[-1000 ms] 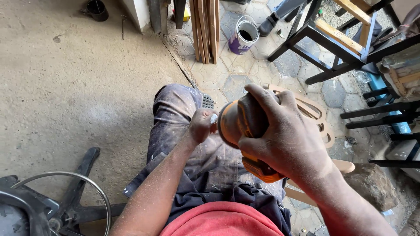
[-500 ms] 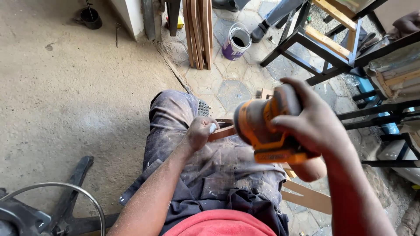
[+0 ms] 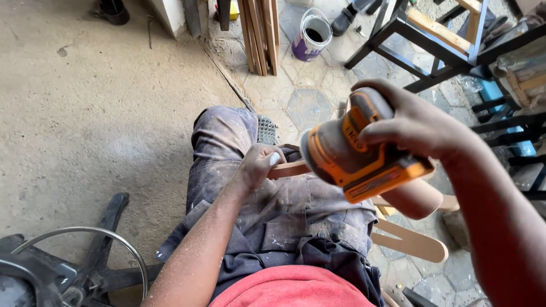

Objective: Sanding a wooden frame using an electric orbital sander to smooth the surface.

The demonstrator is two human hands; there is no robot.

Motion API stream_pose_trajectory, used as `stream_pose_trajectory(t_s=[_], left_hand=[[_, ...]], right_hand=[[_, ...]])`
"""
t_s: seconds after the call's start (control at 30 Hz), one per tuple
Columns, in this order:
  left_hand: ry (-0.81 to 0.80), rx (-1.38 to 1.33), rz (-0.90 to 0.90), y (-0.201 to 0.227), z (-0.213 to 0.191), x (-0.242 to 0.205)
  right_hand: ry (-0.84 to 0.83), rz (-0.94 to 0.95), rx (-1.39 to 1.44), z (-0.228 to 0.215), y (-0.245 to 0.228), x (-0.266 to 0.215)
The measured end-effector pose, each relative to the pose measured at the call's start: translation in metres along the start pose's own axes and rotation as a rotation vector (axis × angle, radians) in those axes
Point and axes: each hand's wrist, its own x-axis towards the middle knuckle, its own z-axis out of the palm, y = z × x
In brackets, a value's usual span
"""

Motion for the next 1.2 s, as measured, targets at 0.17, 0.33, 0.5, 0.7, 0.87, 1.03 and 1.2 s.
stream_pose_trajectory(t_s=[0.17, 0.33, 0.5, 0.7, 0.87, 1.03, 1.2], left_hand=[[-0.032, -0.023, -0.023, 0.002, -0.001, -0.002], [-0.013, 0.038, 0.011, 0.001, 0.000, 0.000], [-0.006, -0.030, -0.050, 0.005, 0.003, 0.003], [0.038, -0.057, -0.082, 0.003, 0.002, 0.005], [0.018, -0.085, -0.119, 0.012, 0.002, 0.007], [-0.014, -0.149, -0.113, 0.008, 0.000, 0.006], [0.022, -0.008, -0.215, 0.026, -0.002, -0.004]], right_hand=[[-0.056, 0.163, 0.050, -0.017, 0.051, 0.026], [-0.129, 0.247, 0.085, -0.021, 0.095, 0.059], [-0.096, 0.227, 0.118, -0.019, 0.108, 0.061], [0.008, 0.055, 0.110, -0.021, 0.091, 0.016], [0.114, -0.051, 0.116, 0.005, 0.051, -0.038], [0.261, -0.169, -0.018, 0.033, 0.031, -0.054], [0.287, 0.005, 0.278, 0.024, 0.080, 0.004]])
